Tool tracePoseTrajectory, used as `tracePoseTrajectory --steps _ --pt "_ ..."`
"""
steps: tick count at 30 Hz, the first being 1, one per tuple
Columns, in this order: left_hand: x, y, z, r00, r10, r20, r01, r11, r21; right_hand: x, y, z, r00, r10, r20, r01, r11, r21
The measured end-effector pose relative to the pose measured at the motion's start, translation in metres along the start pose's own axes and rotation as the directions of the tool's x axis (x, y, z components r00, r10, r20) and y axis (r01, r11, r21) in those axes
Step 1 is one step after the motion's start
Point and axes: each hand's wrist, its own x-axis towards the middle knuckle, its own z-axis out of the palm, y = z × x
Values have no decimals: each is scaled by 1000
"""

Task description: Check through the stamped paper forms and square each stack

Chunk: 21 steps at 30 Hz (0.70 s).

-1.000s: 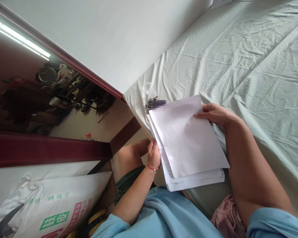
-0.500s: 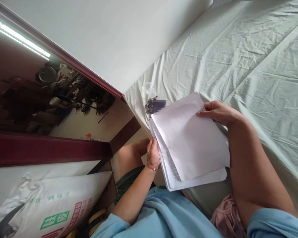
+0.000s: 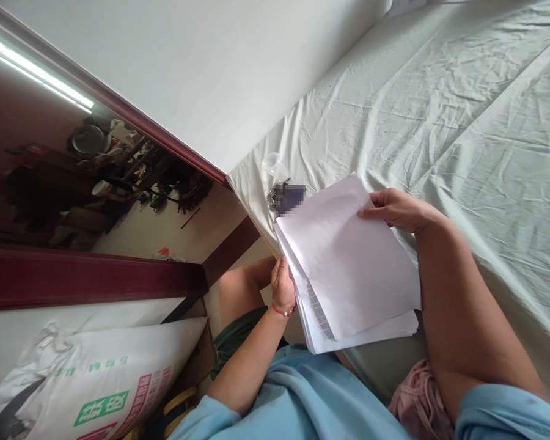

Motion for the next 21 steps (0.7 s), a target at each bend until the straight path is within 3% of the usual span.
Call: tracePoseTrajectory --steps 11,15,17,21 --pt "0 -1 -1 1000 -9 -3 9 1000 -21 6 7 -6 1000 -7 8 7 999 -40" --pt "-2 3 2 996 -17 90 20 999 -26 4 6 -4 1000 -6 3 6 1000 -15" --pt "-3 5 3 991 -19 134 23 999 -34 3 7 -6 999 -11 -31 12 1000 7" --pt "-3 9 5 994 -17 104 19 1000 -19 -1 9 -14 983 -42 -176 67 988 137"
